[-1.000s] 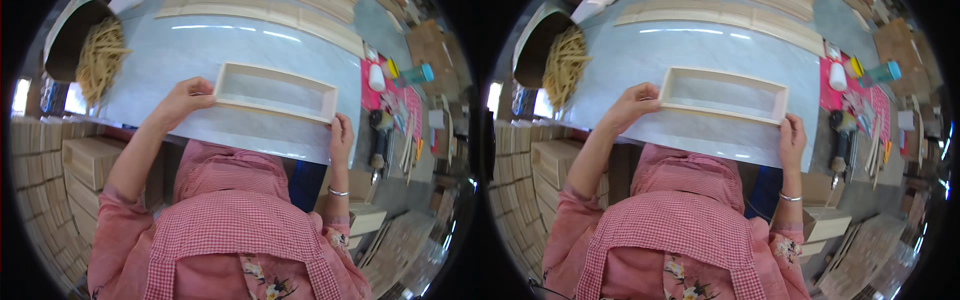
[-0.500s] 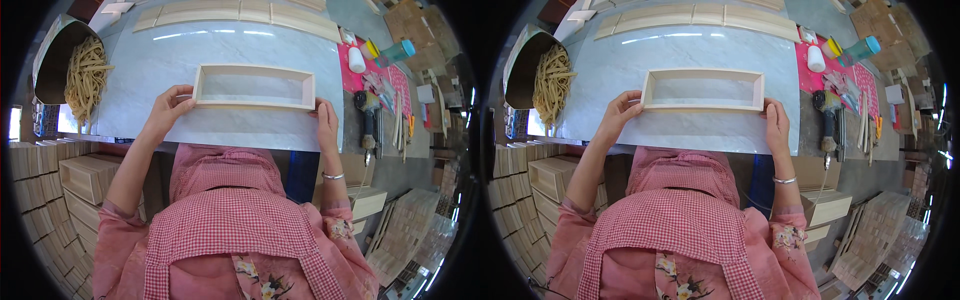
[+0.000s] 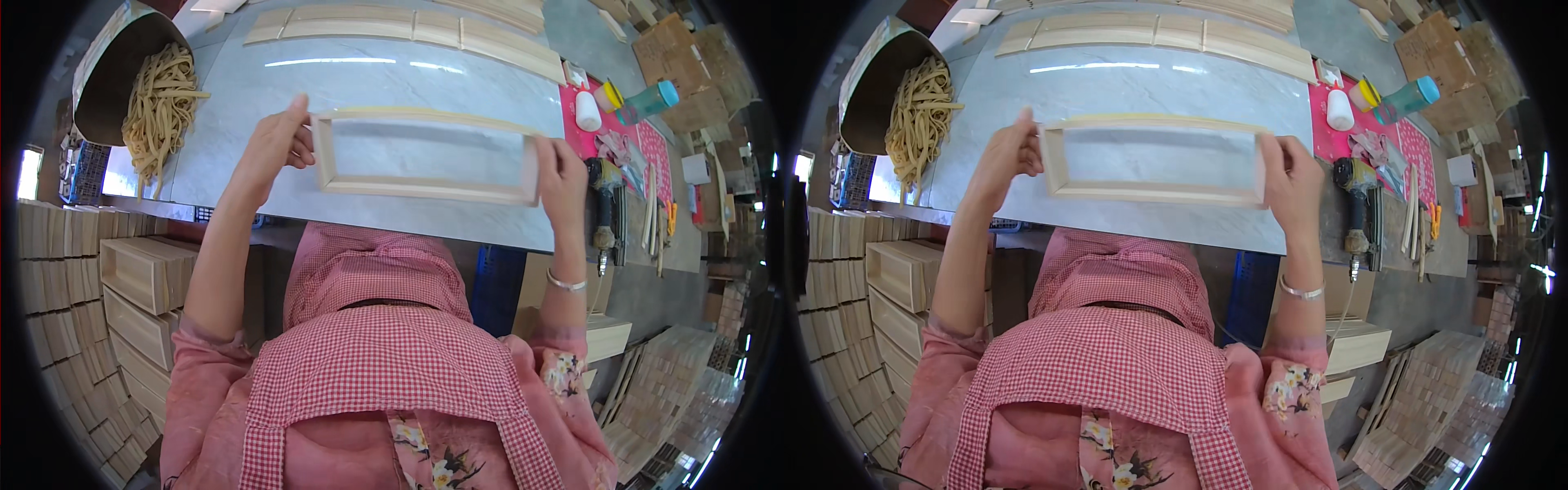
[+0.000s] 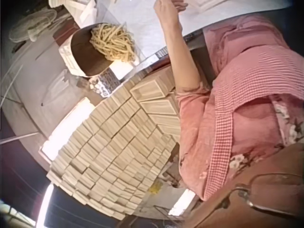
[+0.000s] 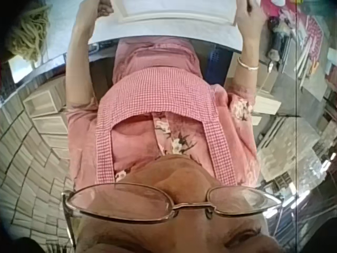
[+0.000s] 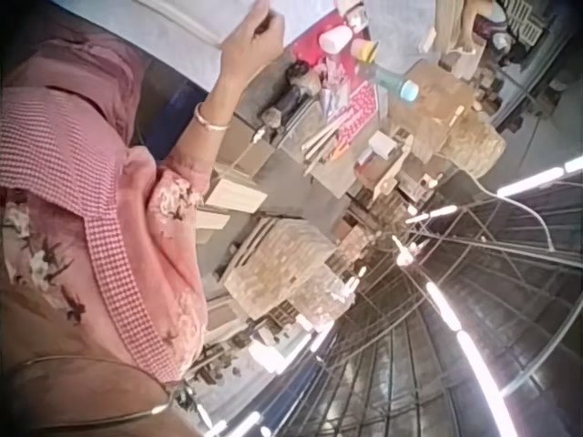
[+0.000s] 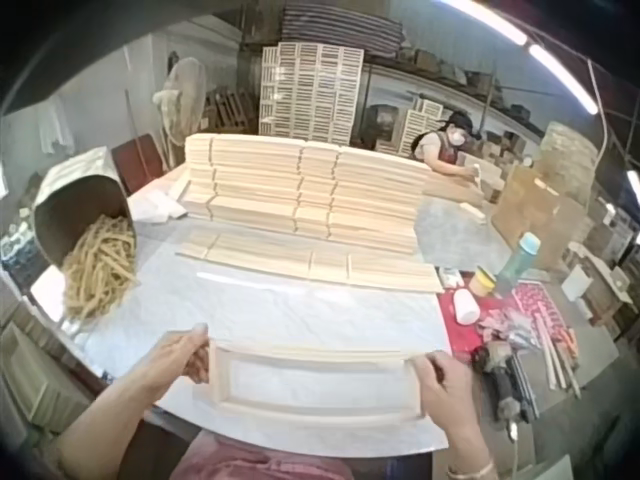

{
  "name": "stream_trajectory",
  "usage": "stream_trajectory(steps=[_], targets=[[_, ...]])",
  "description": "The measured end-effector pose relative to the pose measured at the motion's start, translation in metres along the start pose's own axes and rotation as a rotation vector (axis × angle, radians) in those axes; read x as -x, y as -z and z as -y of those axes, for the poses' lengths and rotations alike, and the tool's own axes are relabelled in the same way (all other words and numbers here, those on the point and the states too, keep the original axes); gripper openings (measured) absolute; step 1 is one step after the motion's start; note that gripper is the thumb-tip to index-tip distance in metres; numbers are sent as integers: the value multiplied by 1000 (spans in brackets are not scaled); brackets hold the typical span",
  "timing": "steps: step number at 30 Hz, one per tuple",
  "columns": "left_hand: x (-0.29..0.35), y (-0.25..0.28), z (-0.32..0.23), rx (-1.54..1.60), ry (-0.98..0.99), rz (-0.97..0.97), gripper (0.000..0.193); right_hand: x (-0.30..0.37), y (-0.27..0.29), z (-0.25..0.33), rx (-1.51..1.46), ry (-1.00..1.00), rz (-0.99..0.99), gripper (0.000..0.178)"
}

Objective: Assembling wooden boxes by gluing panels together and securing them with a pneumatic nail gun.

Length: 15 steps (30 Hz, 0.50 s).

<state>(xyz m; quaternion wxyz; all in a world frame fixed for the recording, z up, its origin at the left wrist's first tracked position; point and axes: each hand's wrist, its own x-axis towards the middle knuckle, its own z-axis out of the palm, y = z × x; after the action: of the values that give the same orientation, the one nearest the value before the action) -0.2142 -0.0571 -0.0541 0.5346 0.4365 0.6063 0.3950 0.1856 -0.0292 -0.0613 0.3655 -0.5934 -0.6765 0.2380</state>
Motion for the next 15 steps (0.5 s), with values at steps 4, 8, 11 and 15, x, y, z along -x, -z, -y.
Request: stream_trajectory(steps=[4, 8, 11, 15], targets=[[-18, -11, 33, -199, 50, 59, 44, -21, -25, -39, 388, -196, 274, 36], [-1, -6, 36, 48, 104, 40, 47, -6, -11, -32, -209, -495, 184, 38], [10, -4, 40, 49, 94, 71, 48, 14, -3, -40, -275, -441, 219, 36], [17, -7, 48, 77, 87, 104, 50, 37, 5, -47, -359, -372, 269, 32]])
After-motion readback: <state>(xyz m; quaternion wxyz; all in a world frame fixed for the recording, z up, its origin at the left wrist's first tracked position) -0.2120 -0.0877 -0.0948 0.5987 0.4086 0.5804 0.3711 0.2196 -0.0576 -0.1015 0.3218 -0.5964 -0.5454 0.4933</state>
